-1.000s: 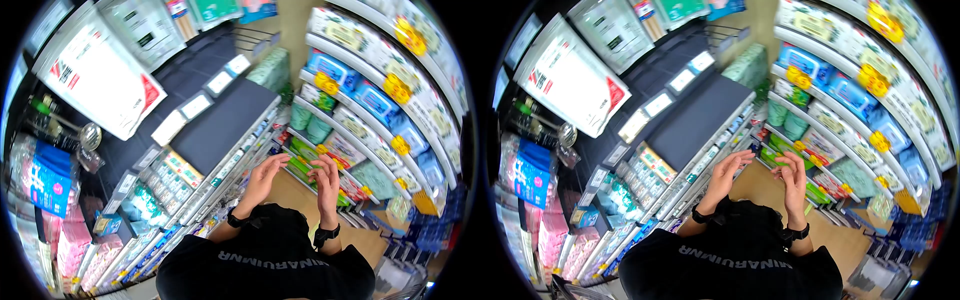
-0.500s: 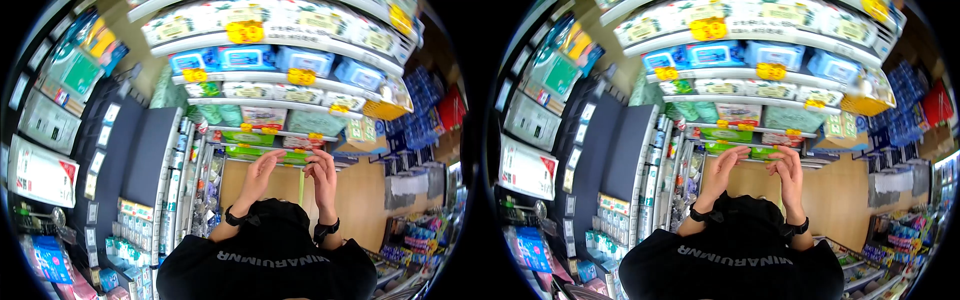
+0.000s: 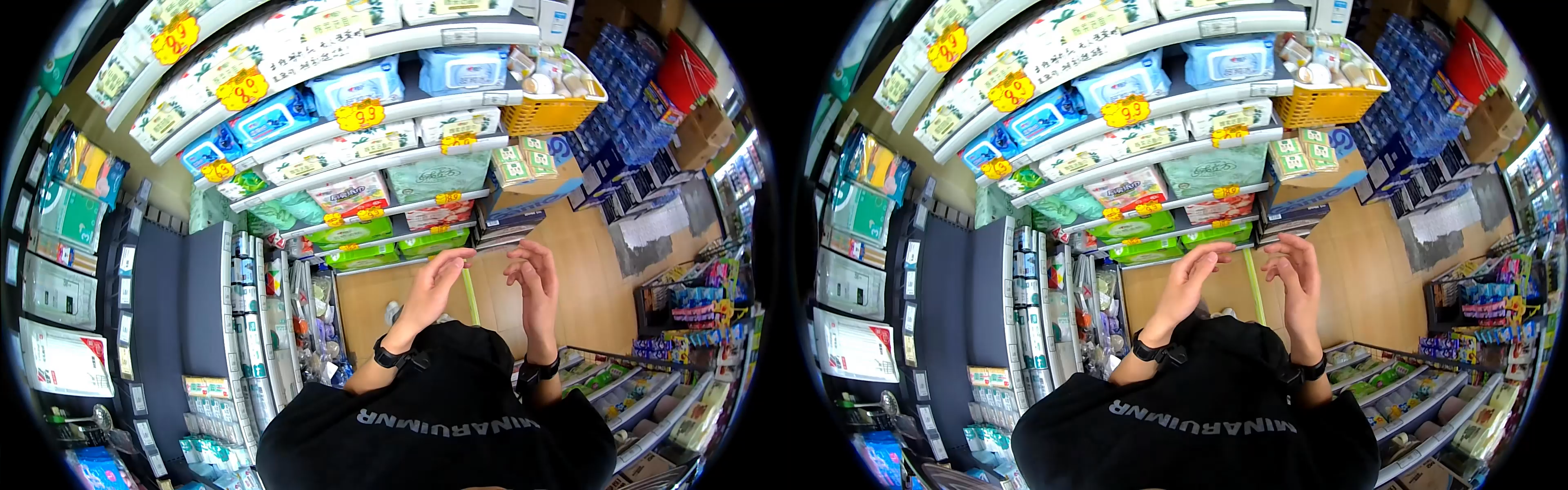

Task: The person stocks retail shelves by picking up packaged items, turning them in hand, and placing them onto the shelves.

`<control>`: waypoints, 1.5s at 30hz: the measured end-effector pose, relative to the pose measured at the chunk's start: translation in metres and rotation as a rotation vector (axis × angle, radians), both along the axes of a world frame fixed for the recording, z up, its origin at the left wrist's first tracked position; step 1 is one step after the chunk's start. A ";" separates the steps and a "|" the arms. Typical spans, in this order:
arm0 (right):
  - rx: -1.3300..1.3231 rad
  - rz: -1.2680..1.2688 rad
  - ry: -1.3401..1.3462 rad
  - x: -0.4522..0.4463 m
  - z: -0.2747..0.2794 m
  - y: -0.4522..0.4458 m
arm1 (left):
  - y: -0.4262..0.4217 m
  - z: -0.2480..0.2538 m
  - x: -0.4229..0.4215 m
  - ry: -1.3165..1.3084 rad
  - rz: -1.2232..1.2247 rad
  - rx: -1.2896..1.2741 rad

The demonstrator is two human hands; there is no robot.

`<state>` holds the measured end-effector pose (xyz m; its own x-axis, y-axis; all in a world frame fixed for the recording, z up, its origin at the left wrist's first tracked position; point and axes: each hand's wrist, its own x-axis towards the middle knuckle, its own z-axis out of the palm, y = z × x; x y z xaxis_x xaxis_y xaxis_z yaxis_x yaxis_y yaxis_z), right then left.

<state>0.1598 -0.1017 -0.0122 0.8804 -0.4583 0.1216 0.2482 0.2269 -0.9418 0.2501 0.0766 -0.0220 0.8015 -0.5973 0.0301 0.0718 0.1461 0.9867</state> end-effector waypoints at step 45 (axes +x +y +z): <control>-0.098 -0.217 0.130 0.075 0.021 -0.351 | -0.364 -0.044 0.195 0.068 -0.080 0.054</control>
